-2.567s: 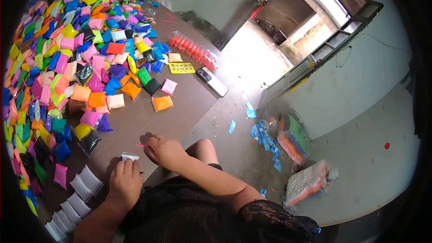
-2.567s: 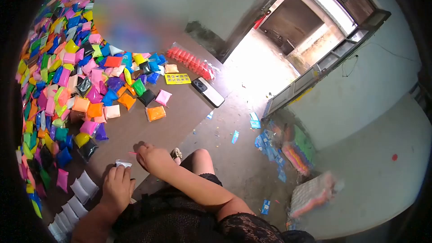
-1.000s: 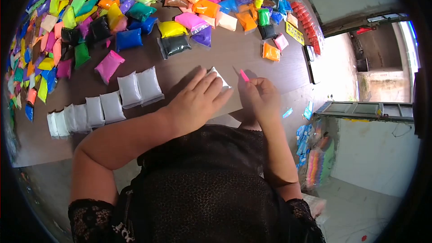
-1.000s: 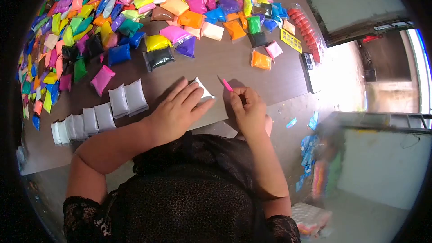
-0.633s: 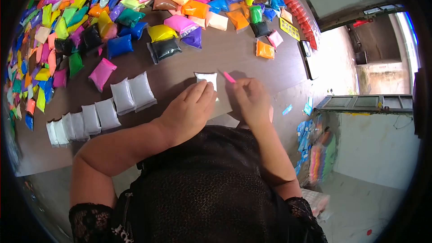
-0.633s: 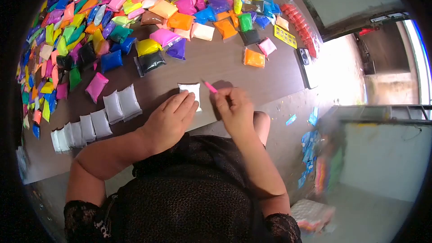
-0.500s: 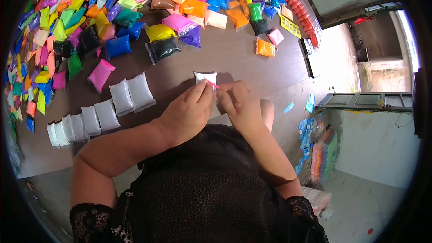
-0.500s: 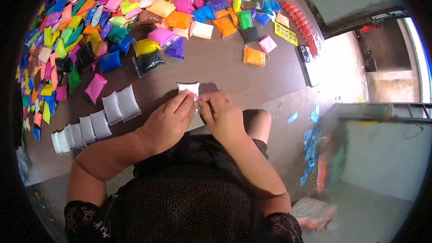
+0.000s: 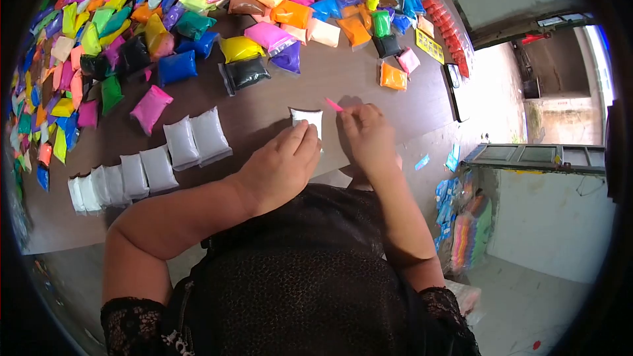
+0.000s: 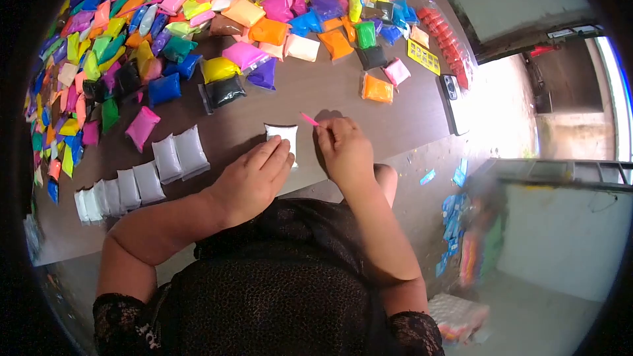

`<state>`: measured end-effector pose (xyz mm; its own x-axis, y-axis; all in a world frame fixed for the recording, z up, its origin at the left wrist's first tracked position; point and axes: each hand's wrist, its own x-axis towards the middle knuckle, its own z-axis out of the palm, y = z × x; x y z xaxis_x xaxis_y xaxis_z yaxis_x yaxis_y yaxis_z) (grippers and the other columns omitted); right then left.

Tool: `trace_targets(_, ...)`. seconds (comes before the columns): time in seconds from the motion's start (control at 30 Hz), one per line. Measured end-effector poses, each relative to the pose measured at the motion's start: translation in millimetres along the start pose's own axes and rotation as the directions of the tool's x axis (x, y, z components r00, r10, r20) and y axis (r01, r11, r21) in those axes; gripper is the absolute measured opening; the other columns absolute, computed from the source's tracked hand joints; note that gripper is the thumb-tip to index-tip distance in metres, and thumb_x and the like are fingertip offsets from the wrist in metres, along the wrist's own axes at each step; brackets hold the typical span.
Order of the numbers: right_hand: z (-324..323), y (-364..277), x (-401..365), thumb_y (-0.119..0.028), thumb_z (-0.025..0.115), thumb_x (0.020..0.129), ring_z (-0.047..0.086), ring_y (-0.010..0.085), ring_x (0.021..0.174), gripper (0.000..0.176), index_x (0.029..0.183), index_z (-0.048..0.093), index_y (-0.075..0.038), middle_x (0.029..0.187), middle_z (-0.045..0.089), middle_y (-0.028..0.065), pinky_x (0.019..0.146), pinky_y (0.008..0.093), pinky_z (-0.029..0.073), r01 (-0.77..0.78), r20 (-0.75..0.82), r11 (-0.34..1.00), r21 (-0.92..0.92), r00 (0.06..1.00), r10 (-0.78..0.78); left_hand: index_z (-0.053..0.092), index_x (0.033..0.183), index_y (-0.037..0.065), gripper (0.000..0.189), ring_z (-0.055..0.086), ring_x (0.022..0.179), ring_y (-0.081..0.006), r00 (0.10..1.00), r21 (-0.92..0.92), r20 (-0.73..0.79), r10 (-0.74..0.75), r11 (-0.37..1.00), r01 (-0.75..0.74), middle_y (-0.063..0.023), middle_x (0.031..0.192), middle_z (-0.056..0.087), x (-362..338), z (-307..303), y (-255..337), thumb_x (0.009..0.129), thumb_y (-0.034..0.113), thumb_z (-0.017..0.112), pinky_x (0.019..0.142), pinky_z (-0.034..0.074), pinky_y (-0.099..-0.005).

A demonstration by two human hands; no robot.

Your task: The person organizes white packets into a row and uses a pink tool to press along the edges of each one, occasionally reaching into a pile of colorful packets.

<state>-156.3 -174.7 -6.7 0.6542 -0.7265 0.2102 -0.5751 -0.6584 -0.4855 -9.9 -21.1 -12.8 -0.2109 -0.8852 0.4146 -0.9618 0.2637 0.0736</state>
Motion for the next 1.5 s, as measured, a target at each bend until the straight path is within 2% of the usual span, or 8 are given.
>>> trace_targets(0.27, -11, -25, 0, -0.015, 0.07, 0.084, 0.062, 0.0297, 0.077, 0.008, 0.089, 0.067, -0.009, 0.085, 0.061, 0.0096, 0.063, 0.0388, 0.051, 0.295, -0.009, 0.95, 0.103, 0.955, -0.296, 0.064, 0.107, -0.005, 0.035, 0.055, 0.11, -0.0286, 0.994, 0.046, 0.109, -0.004, 0.999, -0.001, -0.0151, 0.111, 0.059, -2, -1, 4, 0.079, 0.015, 0.057, 0.097, 0.047, -0.0331)
trace_targets(0.33, -6, -29, -1, -0.019, 0.071, 0.083, 0.063, 0.0312, 0.076, 0.012, 0.086, 0.068, -0.008, 0.085, 0.061, 0.0106, 0.067, 0.041, 0.051, 0.34, 0.087, 0.94, 0.021, 0.936, -0.341, 0.065, 0.103, -0.006, 0.033, 0.056, 0.107, -0.0283, 0.999, 0.123, -0.016, -0.029, 0.992, 0.031, -0.0149, 0.108, 0.059, -5, 4, 7, 0.079, 0.015, 0.057, 0.092, 0.05, -0.0315)
trace_targets(1.0, -16, -45, 28, -0.015, 0.064, 0.082, 0.065, 0.029, 0.079, 0.012, 0.092, 0.069, -0.01, 0.093, 0.064, 0.008, 0.067, 0.0392, 0.053, 0.492, 0.265, 0.851, -0.184, 0.858, -0.439, 0.063, 0.1, -0.009, 0.033, 0.06, 0.103, -0.0314, 0.999, 0.203, -0.017, 0.046, 0.978, -0.041, -0.0189, 0.109, 0.059, -4, 3, 2, 0.079, 0.016, 0.055, 0.091, 0.053, -0.0345)
trace_targets(1.13, -9, -13, 38, -0.013, 0.065, 0.082, 0.065, 0.0271, 0.078, 0.011, 0.091, 0.069, -0.009, 0.094, 0.064, 0.0119, 0.068, 0.0378, 0.052, 0.331, 0.192, 0.897, -0.292, 0.939, -0.284, 0.063, 0.107, -0.004, 0.034, 0.06, 0.104, -0.0309, 0.999, 0.18, 0.012, 0.053, 0.982, -0.054, -0.0173, 0.107, 0.059, -4, 2, 0, 0.08, 0.016, 0.055, 0.089, 0.053, -0.0344)
trace_targets(1.23, -3, 0, 35, -0.015, 0.066, 0.088, 0.062, 0.0172, 0.07, 0.009, 0.094, 0.068, -0.009, 0.086, 0.064, 0.0067, 0.063, 0.0313, 0.049, 0.036, 0.092, 0.998, 0.051, 0.995, -0.041, 0.061, 0.116, 0.004, 0.037, 0.059, 0.104, -0.0287, 1.0, 0.069, -0.027, -0.015, 0.997, 0.017, -0.015, 0.105, 0.058, -1, -4, 0, 0.081, 0.016, 0.056, 0.087, 0.054, -0.0352)
trace_targets(1.3, 5, 5, 22, -0.02, 0.065, 0.093, 0.054, 0.0102, 0.06, 0.016, 0.103, 0.066, -0.007, 0.074, 0.058, -0.0035, 0.05, 0.0262, 0.042, -0.344, 0.267, 0.64, 0.687, 0.939, 0.217, 0.059, 0.12, 0.007, 0.038, 0.058, 0.105, -0.0273, 0.998, -0.09, 0.0, -0.061, 0.994, 0.061, -0.014, 0.105, 0.057, 2, -6, -6, 0.083, 0.015, 0.056, 0.086, 0.054, -0.0353)
trace_targets(1.4, 1, 10, 14, -0.022, 0.063, 0.096, 0.041, 0.0013, 0.052, 0.019, 0.106, 0.066, -0.006, 0.068, 0.051, -0.0087, 0.044, 0.0197, 0.03, -0.512, 0.314, 0.466, 0.722, 0.842, 0.439, 0.056, 0.122, 0.007, 0.034, 0.06, 0.101, -0.0257, 0.987, -0.345, -0.015, -0.157, 0.928, 0.143, -0.0127, 0.105, 0.056, 6, -9, -13, 0.088, 0.009, 0.057, 0.081, 0.054, -0.0337)
trace_targets(1.5, 6, 21, 13, -0.021, 0.064, 0.095, 0.032, -0.0002, 0.045, 0.017, 0.106, 0.066, -0.008, 0.062, 0.046, -0.0094, 0.041, 0.0178, 0.021, -0.455, 0.299, 0.297, 0.84, 0.844, 0.445, 0.055, 0.114, 0.004, 0.024, 0.064, 0.084, -0.0327, 0.841, -0.86, 0.084, -0.535, 0.387, 0.332, -0.0149, 0.102, 0.059, 9, -5, -13, 0.091, 0.01, 0.06, 0.075, 0.053, -0.0355)
